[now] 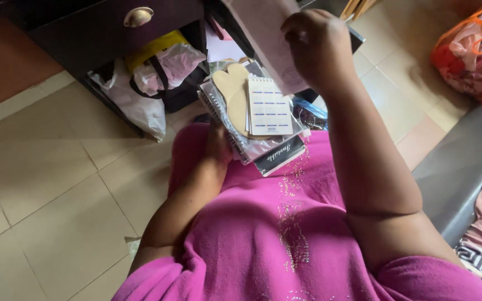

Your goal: The recorder is shown cleaning and organizing the items inside a dresser drawer, including a hair straightener and several notebooks and papers.

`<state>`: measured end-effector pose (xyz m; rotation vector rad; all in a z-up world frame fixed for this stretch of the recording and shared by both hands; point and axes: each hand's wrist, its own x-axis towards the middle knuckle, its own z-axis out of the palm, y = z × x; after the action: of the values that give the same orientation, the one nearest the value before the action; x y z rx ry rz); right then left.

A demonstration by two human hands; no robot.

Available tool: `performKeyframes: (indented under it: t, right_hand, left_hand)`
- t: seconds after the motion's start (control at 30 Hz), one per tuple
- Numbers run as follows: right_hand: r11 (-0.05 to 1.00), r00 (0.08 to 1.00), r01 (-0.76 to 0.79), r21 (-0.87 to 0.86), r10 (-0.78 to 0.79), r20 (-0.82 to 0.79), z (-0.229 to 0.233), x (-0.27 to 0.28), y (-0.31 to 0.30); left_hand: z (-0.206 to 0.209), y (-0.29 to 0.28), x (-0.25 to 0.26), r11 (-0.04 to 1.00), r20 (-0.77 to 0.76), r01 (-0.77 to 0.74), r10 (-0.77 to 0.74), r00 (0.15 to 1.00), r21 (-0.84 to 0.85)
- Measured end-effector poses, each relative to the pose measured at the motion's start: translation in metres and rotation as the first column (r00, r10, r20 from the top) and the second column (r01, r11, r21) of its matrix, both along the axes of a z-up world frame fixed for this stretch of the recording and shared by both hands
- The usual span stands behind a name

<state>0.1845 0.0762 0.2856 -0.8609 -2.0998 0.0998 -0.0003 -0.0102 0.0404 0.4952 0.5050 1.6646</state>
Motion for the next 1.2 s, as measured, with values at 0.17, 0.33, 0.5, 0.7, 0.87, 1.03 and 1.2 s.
performKeyframes:
  t: [0.17,0.33,0.5,0.7,0.87,1.03,1.2]
  right_hand:
    - [0.979,1.0,-0.002,-0.202,0.001,-0.006,-0.086,0.036,0.04]
    - [0.855,0.971,0.24,-0.459,-0.221,0.095,-0.14,0.021,0.009]
    - [0.872,0.982,0.172,-0.457,-0.114,0.152,-0.123,0.009,-0.016]
    - [0.896,0.975,0.195,-0.399,-0.132,0.18,-0.112,-0.01,-0.04]
    - [0.906,0.997,-0.081,-0.416,0.081,-0.016,-0.104,-0.017,-0.043]
    - [0.916,0.99,-0.034,-0.399,0.084,0.109,-0.11,-0.018,-0.043]
    - [0.972,0.935,-0.058,-0.228,0.132,0.328,-0.116,-0.02,-0.049]
  left_hand:
    - [-0.041,0.014,-0.002,0.998,0.088,-0.041,0.046,0.995,-0.055]
    - [-0.046,0.014,-0.003,0.986,0.094,-0.033,0.049,0.994,-0.161]
    - [-0.055,0.018,0.003,0.99,0.055,-0.09,0.096,0.994,-0.112]
    - [-0.05,0.015,0.002,0.999,0.001,-0.039,0.039,0.999,-0.016]
    - [-0.095,0.032,0.001,0.988,0.09,-0.018,0.032,0.995,-0.152]
    - [-0.158,0.046,-0.003,0.957,0.07,0.005,0.016,0.997,-0.291]
    - [-0.175,0.053,-0.003,0.957,0.18,0.003,0.051,0.982,-0.291]
